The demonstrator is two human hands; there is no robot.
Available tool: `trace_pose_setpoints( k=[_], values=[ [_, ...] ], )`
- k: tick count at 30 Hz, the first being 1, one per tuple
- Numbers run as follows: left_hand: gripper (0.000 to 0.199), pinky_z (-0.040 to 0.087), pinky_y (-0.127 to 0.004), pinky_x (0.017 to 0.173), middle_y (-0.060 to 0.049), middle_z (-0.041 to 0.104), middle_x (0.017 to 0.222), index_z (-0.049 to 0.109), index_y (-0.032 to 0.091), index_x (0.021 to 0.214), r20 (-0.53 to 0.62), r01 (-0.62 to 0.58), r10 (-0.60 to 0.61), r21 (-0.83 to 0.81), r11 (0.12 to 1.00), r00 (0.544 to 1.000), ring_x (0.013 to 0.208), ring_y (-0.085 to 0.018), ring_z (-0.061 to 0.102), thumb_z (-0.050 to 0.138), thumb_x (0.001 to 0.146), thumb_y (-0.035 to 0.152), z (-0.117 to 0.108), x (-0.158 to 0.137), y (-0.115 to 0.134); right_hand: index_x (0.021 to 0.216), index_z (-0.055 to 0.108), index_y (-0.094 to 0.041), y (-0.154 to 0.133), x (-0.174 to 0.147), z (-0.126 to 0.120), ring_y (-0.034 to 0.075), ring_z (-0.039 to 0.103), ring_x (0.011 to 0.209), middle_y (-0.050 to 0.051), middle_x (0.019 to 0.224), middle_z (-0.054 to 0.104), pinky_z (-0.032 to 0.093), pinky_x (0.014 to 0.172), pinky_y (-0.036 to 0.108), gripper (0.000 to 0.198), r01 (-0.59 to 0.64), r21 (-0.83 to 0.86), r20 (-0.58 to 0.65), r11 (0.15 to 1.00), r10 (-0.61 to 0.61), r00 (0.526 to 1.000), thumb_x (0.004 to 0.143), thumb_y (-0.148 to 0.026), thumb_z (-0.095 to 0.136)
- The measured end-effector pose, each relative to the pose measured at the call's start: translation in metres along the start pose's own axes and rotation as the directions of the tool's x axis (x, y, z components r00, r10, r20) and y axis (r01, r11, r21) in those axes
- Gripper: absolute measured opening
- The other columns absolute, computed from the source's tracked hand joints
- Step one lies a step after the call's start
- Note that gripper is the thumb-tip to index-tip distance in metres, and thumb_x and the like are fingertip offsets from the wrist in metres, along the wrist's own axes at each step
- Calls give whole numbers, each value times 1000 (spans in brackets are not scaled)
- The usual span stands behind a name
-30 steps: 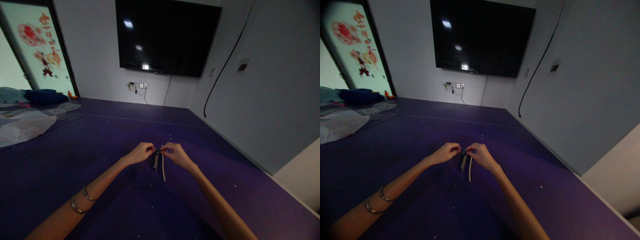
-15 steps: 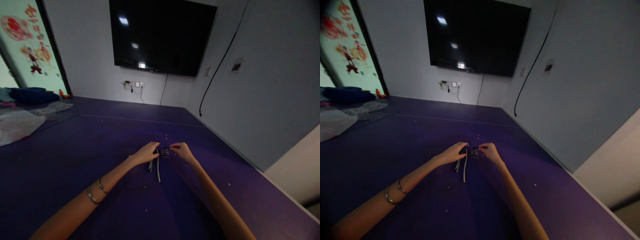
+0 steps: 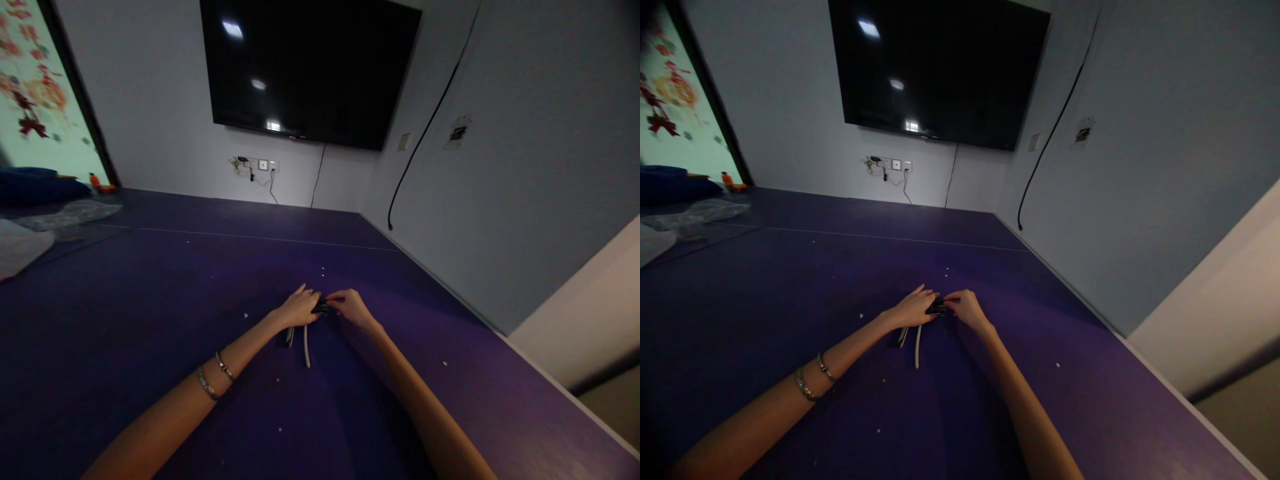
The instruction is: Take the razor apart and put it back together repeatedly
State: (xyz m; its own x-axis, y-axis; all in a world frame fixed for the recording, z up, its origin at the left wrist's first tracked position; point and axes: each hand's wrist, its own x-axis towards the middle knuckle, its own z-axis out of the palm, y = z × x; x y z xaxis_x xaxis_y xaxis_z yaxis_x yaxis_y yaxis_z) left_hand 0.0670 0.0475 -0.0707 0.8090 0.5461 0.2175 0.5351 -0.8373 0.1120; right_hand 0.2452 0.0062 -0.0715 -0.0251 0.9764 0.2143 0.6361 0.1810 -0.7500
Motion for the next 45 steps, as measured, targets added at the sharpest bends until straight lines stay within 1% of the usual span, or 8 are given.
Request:
trace_pose_setpoints(
  k=[8, 14, 19, 24, 29, 35, 40, 45],
  values=[
    [38, 25, -41, 104, -14, 59, 113, 50, 10, 111, -44, -1, 0, -26, 1000, 999, 111, -24, 51, 55, 78, 30, 7, 1, -3, 90, 71, -12, 5, 1, 2, 11, 56, 50, 6, 79, 71, 46, 47, 22, 24, 44, 7, 55, 999, -44, 998, 73, -22, 57],
    [36, 25, -41, 104, -13, 59, 112, 52, 11, 107, -48, 2, -3, -24, 1000, 999, 111, -24, 51, 56, 77, 32, 9, 1, -5, 89, 71, -13, 6, 0, 3, 12, 57, 51, 6, 77, 70, 46, 49, 22, 24, 84, -27, 49, 996, -82, 995, 74, -23, 56],
    [35, 25, -42, 103, -11, 60, 111, 52, 14, 106, -55, 5, -8, -46, 999, 998, 111, -25, 51, 56, 76, 31, 8, 0, -3, 87, 72, -14, 3, -1, 3, 14, 59, 55, 6, 78, 71, 47, 54, 25, 22, 124, -98, 38, 988, -120, 992, 74, -21, 56],
    [34, 25, -42, 103, -11, 60, 111, 52, 14, 106, -57, -2, 0, -43, 999, 998, 111, -25, 51, 56, 76, 31, 9, 0, -3, 86, 72, -17, 2, 1, 2, 17, 62, 72, 7, 83, 70, 47, 68, 28, 20, 212, -197, 46, 957, -207, 977, 75, -17, 56],
    [39, 25, -42, 104, -12, 60, 112, 51, 13, 109, -61, -10, 8, -43, 999, 998, 112, -24, 51, 58, 75, 31, 10, 0, -4, 86, 72, -17, 6, 2, 3, 16, 60, 72, 6, 79, 68, 45, 69, 26, 21, 268, -300, 77, 916, -257, 963, 76, -14, 54],
    [37, 25, -42, 103, -10, 61, 111, 52, 15, 109, -44, 4, -6, -55, 998, 999, 111, -24, 51, 57, 75, 31, 7, -1, -2, 85, 72, -18, 7, 1, 3, 15, 59, 73, 6, 79, 67, 44, 70, 26, 22, 283, -293, 101, 913, -265, 959, 77, -12, 53],
    [39, 25, -42, 103, -11, 60, 111, 52, 14, 109, -46, -2, 0, -54, 999, 999, 108, -24, 53, 57, 75, 32, 9, 0, -4, 86, 72, -18, 5, 0, 2, 15, 58, 73, 6, 80, 67, 45, 70, 27, 22, 289, -280, 99, 915, -272, 957, 77, -12, 53],
    [33, 27, -41, 102, -9, 63, 102, 54, 15, 103, -53, -1, -1, -34, 999, 999, 100, -23, 56, 56, 76, 32, 9, 0, -4, 86, 72, -18, 8, -1, 3, 15, 59, 74, 6, 81, 67, 46, 72, 28, 20, 277, -226, 80, 934, -265, 961, 76, -15, 55]
  ],
)
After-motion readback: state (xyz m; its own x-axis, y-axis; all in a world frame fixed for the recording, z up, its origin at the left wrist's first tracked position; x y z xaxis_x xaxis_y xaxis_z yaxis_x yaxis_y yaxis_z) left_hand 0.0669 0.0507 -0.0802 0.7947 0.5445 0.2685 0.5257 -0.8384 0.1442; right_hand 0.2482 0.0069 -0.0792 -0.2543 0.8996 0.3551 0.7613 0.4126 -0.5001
